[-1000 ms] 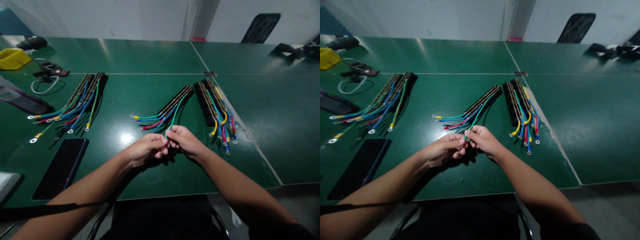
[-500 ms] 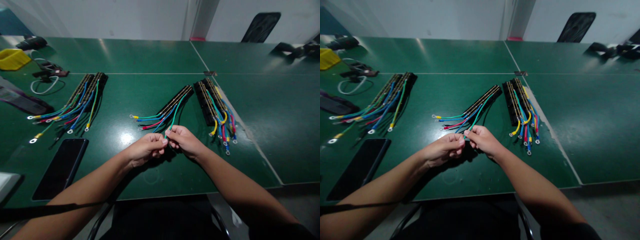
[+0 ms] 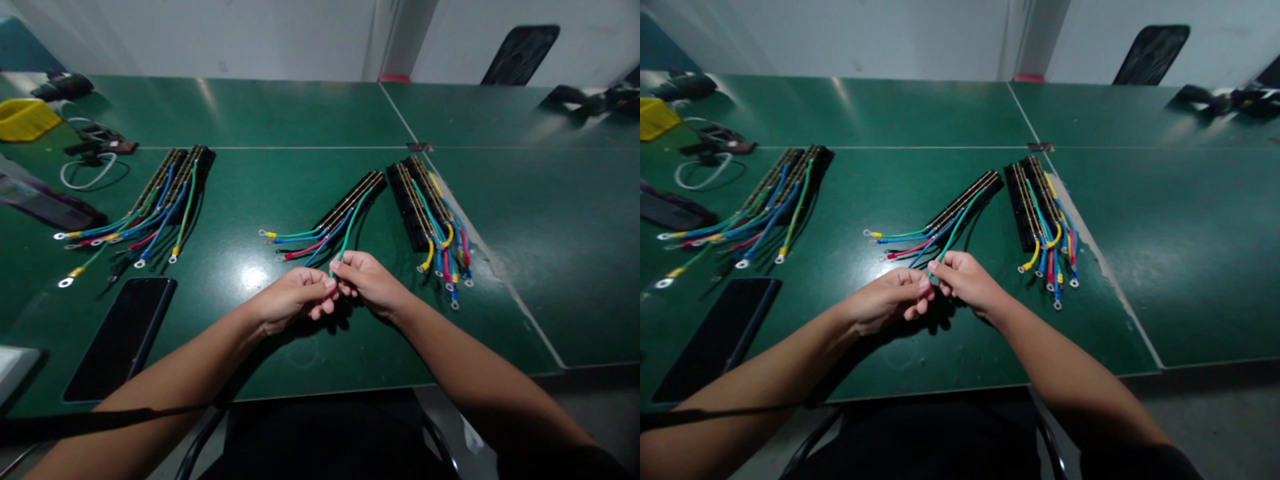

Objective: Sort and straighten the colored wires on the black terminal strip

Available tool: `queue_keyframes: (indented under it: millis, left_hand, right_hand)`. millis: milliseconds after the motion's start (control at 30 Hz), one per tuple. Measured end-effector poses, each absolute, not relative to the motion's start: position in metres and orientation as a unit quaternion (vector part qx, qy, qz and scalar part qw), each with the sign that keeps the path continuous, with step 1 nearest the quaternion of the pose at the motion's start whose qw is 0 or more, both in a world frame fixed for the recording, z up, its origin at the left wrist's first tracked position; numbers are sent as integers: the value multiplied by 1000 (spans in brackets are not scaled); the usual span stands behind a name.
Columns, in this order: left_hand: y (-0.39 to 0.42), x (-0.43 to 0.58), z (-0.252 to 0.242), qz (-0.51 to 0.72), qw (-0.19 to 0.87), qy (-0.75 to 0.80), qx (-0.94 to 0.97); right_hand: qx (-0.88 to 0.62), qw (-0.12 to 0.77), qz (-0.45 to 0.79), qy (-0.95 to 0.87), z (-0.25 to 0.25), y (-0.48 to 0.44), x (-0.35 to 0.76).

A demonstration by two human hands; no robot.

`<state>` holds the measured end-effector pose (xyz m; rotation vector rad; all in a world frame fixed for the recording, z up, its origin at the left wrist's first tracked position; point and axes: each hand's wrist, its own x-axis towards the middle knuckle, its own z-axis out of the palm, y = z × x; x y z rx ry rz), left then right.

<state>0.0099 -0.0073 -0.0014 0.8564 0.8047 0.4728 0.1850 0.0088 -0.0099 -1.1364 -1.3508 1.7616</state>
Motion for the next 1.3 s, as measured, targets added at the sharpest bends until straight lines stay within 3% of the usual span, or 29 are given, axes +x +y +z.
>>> queue_keyframes:
  millis: [1300]
  left_hand:
    - [-4, 7, -6, 231, 834, 357, 351]
  right_hand:
    - [-436, 318, 661, -521, -9, 8, 186]
